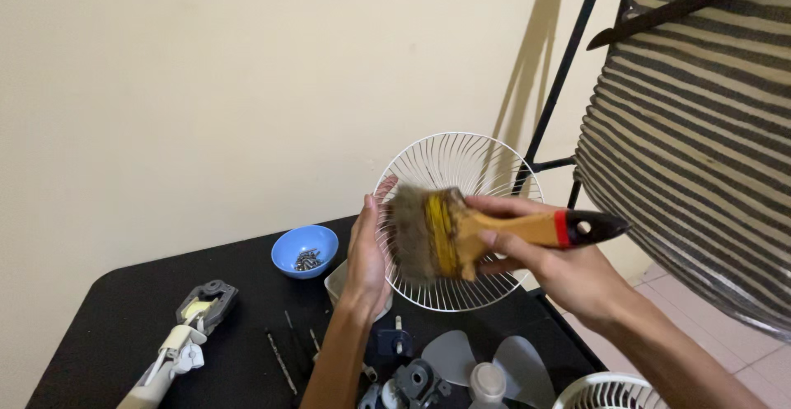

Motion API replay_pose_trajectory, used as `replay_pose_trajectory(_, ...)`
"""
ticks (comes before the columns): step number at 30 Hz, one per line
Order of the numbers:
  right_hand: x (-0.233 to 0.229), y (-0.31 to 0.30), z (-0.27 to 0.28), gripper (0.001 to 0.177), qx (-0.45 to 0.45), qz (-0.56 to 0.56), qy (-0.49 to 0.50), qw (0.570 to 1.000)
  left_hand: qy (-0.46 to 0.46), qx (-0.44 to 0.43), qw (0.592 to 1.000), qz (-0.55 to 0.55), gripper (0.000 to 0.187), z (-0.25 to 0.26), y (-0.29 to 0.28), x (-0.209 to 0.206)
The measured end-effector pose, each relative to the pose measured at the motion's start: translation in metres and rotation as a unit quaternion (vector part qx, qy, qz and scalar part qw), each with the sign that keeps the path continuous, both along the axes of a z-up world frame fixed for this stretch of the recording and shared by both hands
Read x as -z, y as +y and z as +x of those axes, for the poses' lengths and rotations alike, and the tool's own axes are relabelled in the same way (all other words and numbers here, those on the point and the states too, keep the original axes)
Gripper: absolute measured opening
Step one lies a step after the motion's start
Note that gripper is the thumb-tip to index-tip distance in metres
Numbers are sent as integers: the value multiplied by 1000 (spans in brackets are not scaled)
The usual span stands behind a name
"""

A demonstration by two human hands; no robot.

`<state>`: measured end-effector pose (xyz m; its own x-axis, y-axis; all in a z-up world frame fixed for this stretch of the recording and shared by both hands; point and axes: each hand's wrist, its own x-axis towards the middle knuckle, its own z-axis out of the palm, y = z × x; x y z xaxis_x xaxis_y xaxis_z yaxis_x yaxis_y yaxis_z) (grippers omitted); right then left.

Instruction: The person disassembles a small white fan base using a screwdriver, removes the internal switch and wiring, then uses a brush to clean the fan cage. The person places removed screws into a blue bowl and sets aside the disassembled components.

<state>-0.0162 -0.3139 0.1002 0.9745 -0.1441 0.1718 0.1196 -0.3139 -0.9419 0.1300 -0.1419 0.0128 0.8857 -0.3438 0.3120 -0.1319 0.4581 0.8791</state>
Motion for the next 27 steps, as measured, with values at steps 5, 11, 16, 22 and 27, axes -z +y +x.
replay_pose_trajectory(5,6,9,15,51,6,134,-4,991,68,49,990,-115,65,-3,-4,2)
replay_pose_trajectory(11,10,12,19,50,-26,98,56,993,50,72,991,-96,65,-7,10,-8)
replay_pose_trajectory(16,1,9,16,51,-46,-14,118,992,-47,-15,999,-10,67,0,12,-10)
replay_pose_trajectory(22,-7,1,7,51,-47,-197,138,970,-87,-23,996,-14,66,5,11,-10)
replay_pose_trajectory(27,-7,-7,-3,52,21,-266,120,956,-169,-98,980,24,66,5,14,-13)
